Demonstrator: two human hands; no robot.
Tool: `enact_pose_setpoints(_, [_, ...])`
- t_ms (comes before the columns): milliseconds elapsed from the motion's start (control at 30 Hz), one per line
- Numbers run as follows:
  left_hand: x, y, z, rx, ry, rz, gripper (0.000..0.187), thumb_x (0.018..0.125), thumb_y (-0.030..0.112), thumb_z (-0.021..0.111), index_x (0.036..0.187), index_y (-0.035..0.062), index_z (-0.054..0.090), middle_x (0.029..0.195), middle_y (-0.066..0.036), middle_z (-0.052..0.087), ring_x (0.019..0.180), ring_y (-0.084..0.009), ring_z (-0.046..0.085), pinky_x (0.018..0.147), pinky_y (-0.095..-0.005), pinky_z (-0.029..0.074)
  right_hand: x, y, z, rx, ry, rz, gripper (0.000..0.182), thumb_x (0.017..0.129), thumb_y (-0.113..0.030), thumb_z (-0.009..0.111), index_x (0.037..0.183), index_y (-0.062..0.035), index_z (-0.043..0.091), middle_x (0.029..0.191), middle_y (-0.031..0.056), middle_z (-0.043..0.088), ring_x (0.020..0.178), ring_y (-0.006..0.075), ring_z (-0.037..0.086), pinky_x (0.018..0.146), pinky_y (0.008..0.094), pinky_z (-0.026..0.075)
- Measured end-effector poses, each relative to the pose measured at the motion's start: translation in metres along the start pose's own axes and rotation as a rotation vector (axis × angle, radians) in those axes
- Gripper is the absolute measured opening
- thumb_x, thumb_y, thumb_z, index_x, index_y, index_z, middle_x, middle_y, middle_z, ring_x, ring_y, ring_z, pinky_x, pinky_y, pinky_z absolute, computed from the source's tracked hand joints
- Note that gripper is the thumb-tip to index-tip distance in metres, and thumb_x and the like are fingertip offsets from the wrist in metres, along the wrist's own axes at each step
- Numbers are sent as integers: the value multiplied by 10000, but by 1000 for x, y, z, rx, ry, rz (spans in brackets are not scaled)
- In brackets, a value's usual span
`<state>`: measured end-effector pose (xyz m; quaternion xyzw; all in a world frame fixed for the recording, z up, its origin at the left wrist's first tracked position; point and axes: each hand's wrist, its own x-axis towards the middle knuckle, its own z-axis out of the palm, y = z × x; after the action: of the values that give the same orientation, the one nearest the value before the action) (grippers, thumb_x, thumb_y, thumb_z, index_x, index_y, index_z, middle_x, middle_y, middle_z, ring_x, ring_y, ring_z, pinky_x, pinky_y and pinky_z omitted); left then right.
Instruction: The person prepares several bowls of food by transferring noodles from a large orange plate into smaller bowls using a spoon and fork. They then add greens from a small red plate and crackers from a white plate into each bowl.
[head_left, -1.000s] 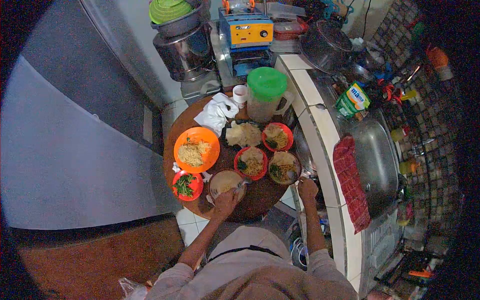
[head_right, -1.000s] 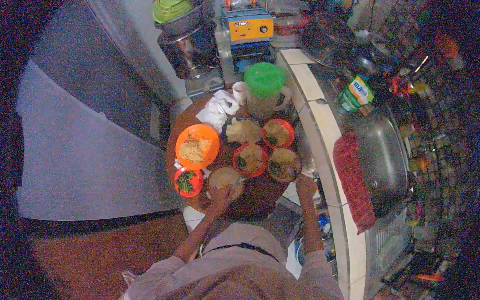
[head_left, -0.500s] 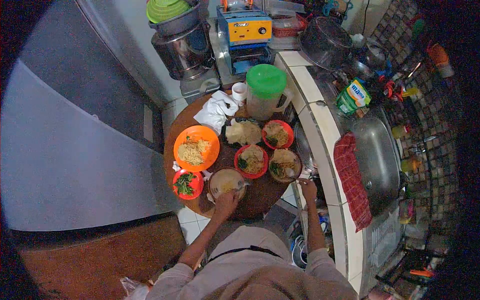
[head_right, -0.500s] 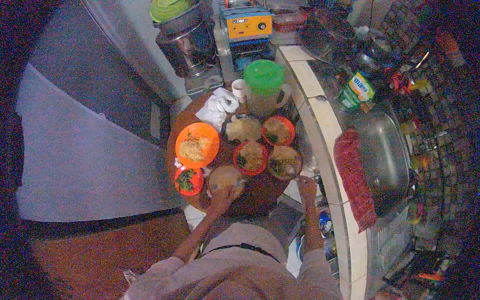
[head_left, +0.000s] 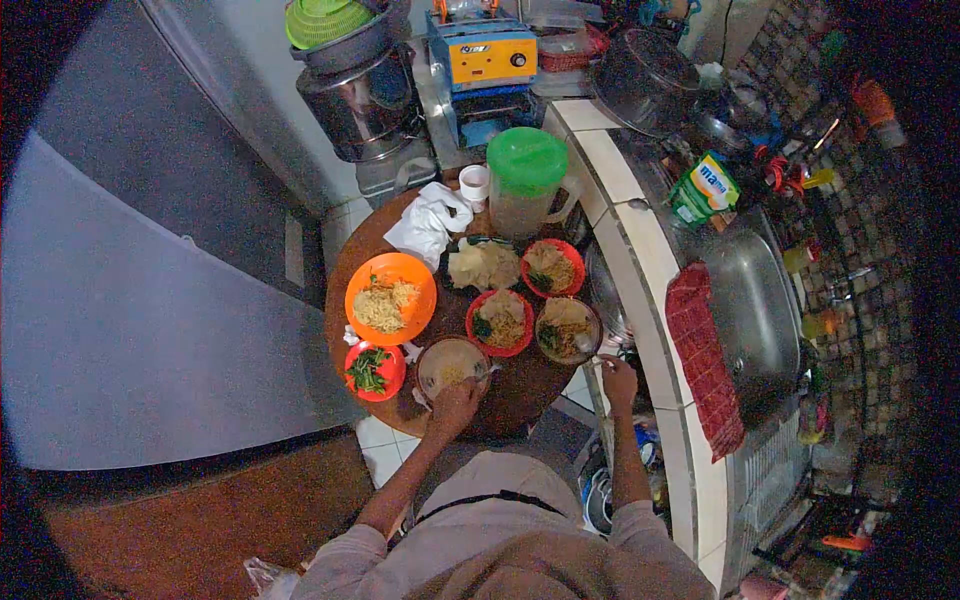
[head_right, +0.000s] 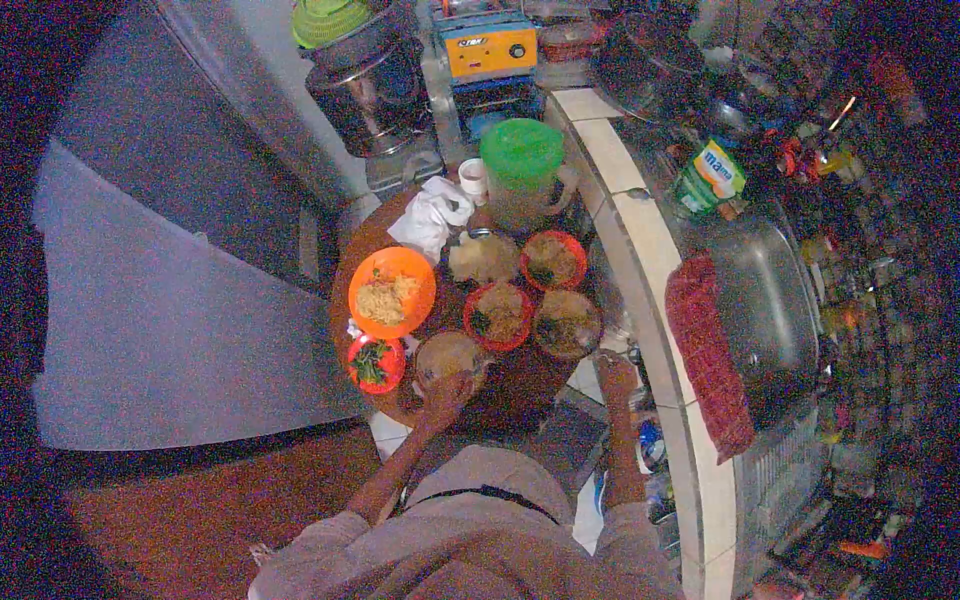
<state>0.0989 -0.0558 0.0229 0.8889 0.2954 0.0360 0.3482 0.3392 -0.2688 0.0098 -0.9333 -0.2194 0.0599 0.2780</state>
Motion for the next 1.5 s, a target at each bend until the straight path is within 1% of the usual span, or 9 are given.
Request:
enact_pose_setpoints(200, [9,37,-24,-75,-133,-72,322,844,290,395,949,24,545,762,-224,575,727,-374,557,654,-471,426,5,11,17,-308,9,-101,191,731,-251,550,886,-187,643,724,126,603,659,279,580,599,366,475])
enact_pose_setpoints(333, [27,32,24,-109,62,159,308,843,289,393,923,32,545,782,-213,574,740,-366,556,659,-471,423,8,-4,11,-190,-57,86,203,722,-253,557,892,-184,642,766,124,610,694,277,582,629,370,474])
enact_pose_setpoints(400, [40,42,34,-73,-160,52,298,844,284,386,891,33,539,788,-204,572,751,-365,555,655,-474,422,8,-5,10,-139,-95,154,208,720,-261,563,894,-179,643,774,130,609,704,274,582,642,368,472])
enact_pose_setpoints(633, [81,39,88,-108,-148,170,326,862,307,345,912,35,517,814,-211,566,756,-392,543,649,-484,419,9,44,41,-122,-72,25,215,718,-256,575,903,-171,645,742,158,591,700,285,574,646,367,455])
enact_pose_setpoints(767, [87,41,98,-106,-113,219,302,857,281,350,984,60,511,795,-208,570,753,-386,549,642,-484,424,8,59,47,269,-87,54,197,732,-232,567,883,-147,660,711,144,595,682,211,575,632,329,448])
enact_pose_setpoints(1133, [77,45,110,-92,-88,148,249,826,230,405,923,24,505,734,-230,563,673,-384,557,592,-475,441,12,98,63,190,-221,107,215,756,-228,593,916,-92,643,808,80,634,696,161,599,625,280,460])
enact_pose_setpoints(1300, [79,47,116,-27,-14,50,318,851,286,355,890,6,499,721,-230,560,681,-382,555,606,-484,435,16,91,59,120,-99,-242,215,776,-250,574,897,-86,644,822,94,635,727,165,606,642,285,461])
enact_pose_setpoints(1333, [78,56,107,-30,-13,51,318,851,286,355,890,6,499,721,-230,560,681,-382,555,606,-484,435,13,83,51,560,-191,-97,213,772,-263,574,888,-99,647,827,97,634,730,177,606,652,294,461])
enact_pose_setpoints(1500, [74,60,108,-138,34,100,352,853,300,342,962,20,524,800,-218,571,750,-376,552,652,-468,437,15,64,40,170,-105,-80,262,735,-318,604,909,-126,643,803,95,632,702,206,603,627,316,463])
